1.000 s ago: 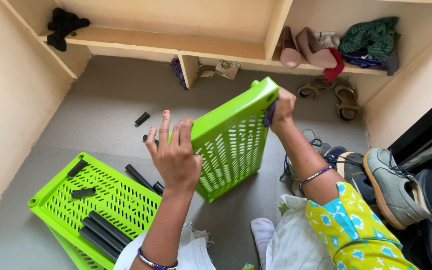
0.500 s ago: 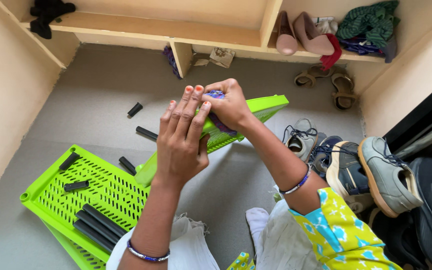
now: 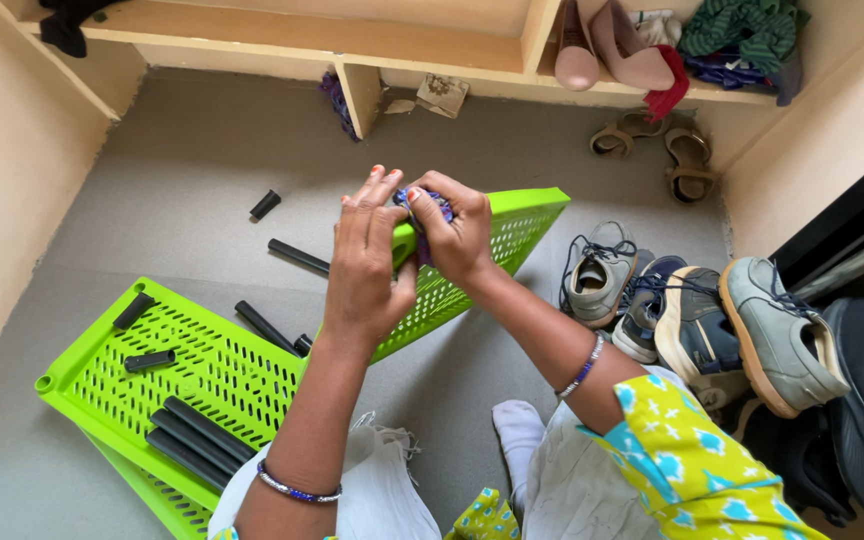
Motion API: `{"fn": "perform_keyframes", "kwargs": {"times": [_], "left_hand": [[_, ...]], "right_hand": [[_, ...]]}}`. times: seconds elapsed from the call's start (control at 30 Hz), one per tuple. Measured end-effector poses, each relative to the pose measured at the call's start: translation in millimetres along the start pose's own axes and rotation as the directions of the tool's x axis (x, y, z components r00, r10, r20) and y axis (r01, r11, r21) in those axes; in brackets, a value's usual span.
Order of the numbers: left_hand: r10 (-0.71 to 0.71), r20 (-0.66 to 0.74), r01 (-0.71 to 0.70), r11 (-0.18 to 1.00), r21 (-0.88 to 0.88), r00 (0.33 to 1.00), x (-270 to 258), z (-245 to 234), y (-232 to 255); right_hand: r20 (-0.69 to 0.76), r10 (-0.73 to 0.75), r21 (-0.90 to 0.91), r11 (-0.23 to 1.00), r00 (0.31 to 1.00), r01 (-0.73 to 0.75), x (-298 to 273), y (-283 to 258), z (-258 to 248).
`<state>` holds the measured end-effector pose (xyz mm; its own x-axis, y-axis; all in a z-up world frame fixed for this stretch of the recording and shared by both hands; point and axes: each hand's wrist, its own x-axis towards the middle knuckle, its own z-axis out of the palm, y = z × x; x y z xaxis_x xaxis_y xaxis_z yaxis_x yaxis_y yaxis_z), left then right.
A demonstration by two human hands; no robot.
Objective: The person sits on the floor and wipes a green plastic tray with a cloth. They rotate the tray to clean different sides and edges, then place it back on the floor.
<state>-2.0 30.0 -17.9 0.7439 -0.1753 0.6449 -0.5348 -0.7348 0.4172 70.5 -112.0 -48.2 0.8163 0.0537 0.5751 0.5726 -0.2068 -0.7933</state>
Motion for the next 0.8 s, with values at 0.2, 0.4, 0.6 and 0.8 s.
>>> {"fn": "perform_keyframes", "kwargs": {"times": [0.2, 0.4, 0.6, 0.8], "left_hand": [[-0.043, -0.045, 0.043, 0.999, 0.004, 0.998, -3.2, -3.8, -8.4], [-0.1, -0.011, 0.1, 0.995, -0.001, 0.995, 0.7, -5.4, -10.3], [-0.067, -0.024, 0.07, 0.984, 0.161, 0.997, 9.7, 2.0, -12.2], [-0.12, -0.064, 0.13, 0.977, 0.171, 0.991, 17.9, 2.6, -29.7]], "right_hand": [[0.001, -0.138, -0.103, 0.985, 0.99, 0.138, -0.1, 79.4, -1.8], [-0.206, 0.092, -0.249, 0.958, 0.974, -0.143, -4.3, 185.1, -42.0], [-0.329, 0.328, -0.228, 0.882, 0.885, -0.412, 2.3, 178.2, -25.6], [-0.19, -0.061, 0.013, 0.998, 0.98, 0.064, -2.2, 104.4, 58.8]]}}
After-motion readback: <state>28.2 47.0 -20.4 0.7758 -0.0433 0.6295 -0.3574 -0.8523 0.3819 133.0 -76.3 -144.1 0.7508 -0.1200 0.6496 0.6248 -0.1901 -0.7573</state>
